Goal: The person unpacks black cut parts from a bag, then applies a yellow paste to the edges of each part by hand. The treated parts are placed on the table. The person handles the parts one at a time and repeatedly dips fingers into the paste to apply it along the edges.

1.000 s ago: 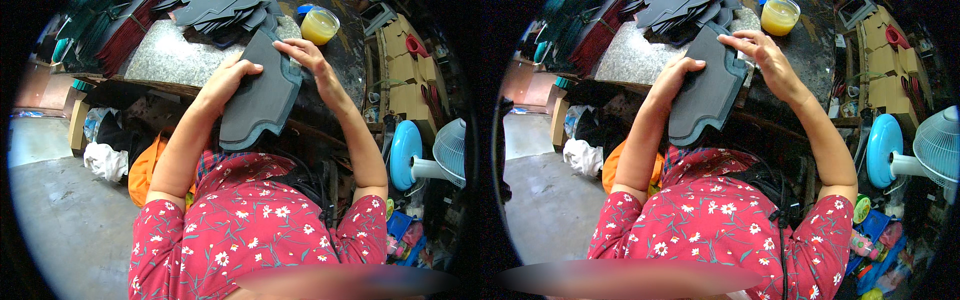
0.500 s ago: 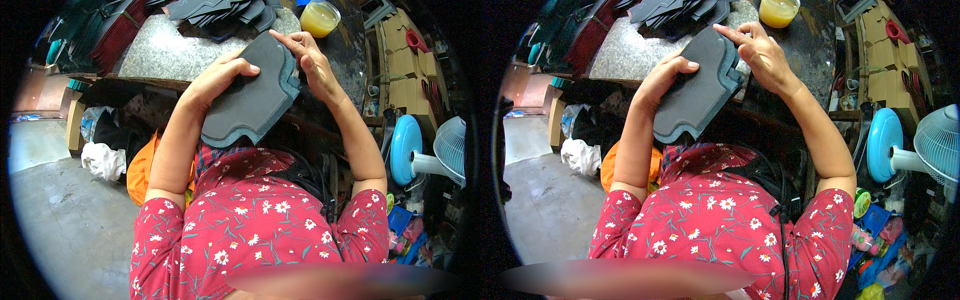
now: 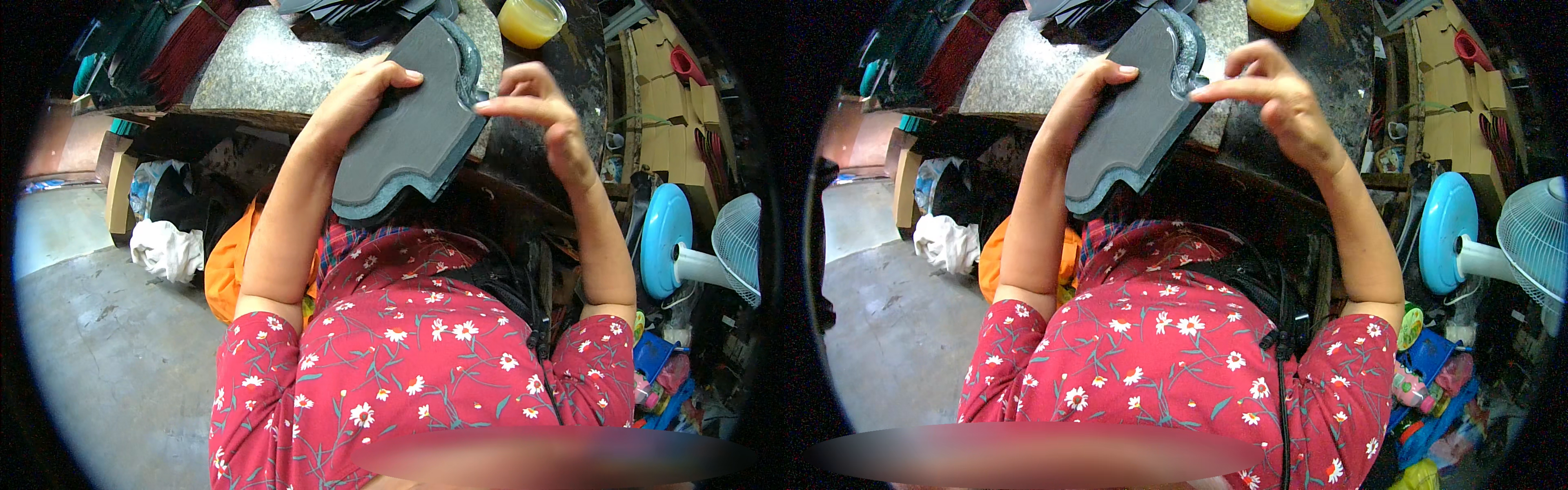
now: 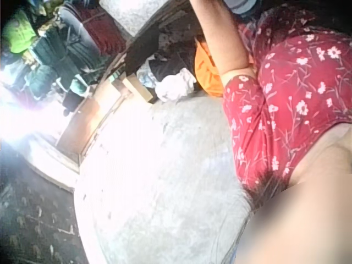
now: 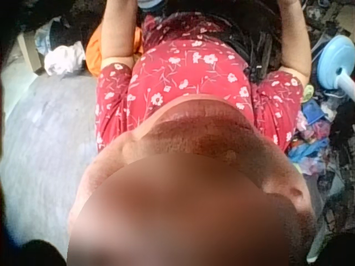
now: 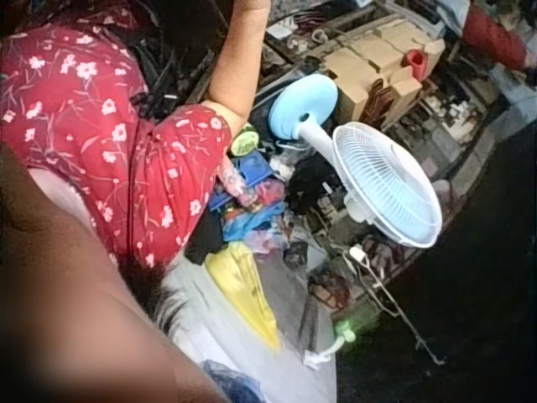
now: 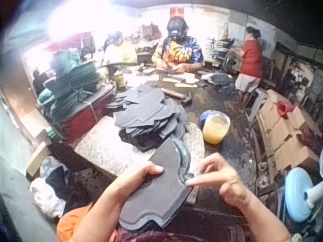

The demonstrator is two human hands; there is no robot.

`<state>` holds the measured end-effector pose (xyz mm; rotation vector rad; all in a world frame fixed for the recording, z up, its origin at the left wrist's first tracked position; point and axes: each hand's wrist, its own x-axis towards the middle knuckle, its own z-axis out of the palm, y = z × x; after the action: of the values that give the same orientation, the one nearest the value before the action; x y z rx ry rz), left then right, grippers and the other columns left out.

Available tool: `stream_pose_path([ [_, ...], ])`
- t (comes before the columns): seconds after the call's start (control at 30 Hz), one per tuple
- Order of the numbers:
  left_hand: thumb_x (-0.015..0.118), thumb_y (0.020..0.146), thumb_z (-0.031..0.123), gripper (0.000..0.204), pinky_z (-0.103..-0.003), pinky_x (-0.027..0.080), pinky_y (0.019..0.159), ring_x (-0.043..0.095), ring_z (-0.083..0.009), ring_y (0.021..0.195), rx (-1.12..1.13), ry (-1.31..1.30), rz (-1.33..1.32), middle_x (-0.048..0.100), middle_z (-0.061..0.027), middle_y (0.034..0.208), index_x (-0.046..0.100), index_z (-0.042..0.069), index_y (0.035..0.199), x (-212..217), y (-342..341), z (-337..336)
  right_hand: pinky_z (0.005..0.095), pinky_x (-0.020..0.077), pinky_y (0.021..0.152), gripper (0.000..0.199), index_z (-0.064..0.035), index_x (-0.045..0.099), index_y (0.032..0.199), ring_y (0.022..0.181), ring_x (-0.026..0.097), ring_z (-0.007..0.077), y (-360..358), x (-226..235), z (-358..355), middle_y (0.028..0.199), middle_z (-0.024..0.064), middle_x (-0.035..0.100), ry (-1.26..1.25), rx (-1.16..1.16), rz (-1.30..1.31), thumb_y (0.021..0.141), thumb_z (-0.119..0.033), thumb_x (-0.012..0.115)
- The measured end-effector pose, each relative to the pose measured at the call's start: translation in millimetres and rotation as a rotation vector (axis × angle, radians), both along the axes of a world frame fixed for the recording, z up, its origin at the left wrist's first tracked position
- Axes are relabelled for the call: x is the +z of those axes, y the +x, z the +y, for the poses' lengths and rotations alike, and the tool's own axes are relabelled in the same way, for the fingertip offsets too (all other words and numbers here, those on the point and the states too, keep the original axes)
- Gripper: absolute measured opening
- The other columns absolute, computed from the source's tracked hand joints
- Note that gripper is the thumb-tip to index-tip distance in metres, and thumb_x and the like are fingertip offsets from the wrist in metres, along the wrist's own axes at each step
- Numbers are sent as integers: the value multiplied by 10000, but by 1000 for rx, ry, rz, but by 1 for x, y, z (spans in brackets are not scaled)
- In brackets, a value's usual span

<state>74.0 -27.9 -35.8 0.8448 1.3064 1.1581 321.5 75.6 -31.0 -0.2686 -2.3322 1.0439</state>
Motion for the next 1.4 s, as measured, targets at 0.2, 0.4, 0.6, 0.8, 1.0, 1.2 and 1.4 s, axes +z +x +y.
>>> stream_pose_path([
  [0.2,636,805,259,275,-254,469,711,586,-129,767,-32,19,31,630,-38,879,657,48,980,9,2,-1,326,428,790,776,-165,635,1307,869,552,241,-14,-1,-5,1025,92,557,234,-187,-165,927,-735,268],
  [0.4,630,818,249,262,-254,471,720,594,-125,781,4,6,62,644,-40,894,667,48,981,11,4,-3,331,390,762,843,-142,678,1249,843,519,257,2,1,-5,966,95,553,97,96,-135,880,-791,287],
  [0.6,635,820,246,277,-259,480,717,602,-127,770,-19,-26,16,650,-45,895,676,39,999,5,-1,1,301,385,748,901,-96,727,1158,838,466,180,15,9,0,982,51,527,-123,-20,20,856,-826,295],
  [0.8,639,754,279,422,-271,537,695,660,-167,753,-46,27,-25,682,-102,930,659,15,1083,-2,-4,6,367,426,711,955,-103,607,1331,784,516,293,-6,7,-11,921,148,513,324,68,-237,859,-830,207],
  [1.0,644,773,253,352,-251,475,697,594,-120,759,-122,-88,80,651,-51,903,664,34,1049,2,-9,1,413,466,738,784,-245,501,1426,801,570,360,-19,-2,12,907,139,588,139,-131,-158,916,-757,197],
  [1.2,638,776,237,409,-268,495,712,608,-128,785,-179,-90,-38,654,-53,939,645,27,1127,8,-10,0,400,499,696,540,-241,698,1182,788,617,345,3,6,38,875,114,605,322,-241,-192,989,-595,339],
  [1.4,630,804,223,422,-277,503,738,616,-138,828,-17,-72,-152,650,-61,973,623,26,1178,5,-1,2,392,446,993,435,-273,695,1201,1183,529,255,23,34,107,1224,49,590,941,-731,-446,832,-503,681],
])
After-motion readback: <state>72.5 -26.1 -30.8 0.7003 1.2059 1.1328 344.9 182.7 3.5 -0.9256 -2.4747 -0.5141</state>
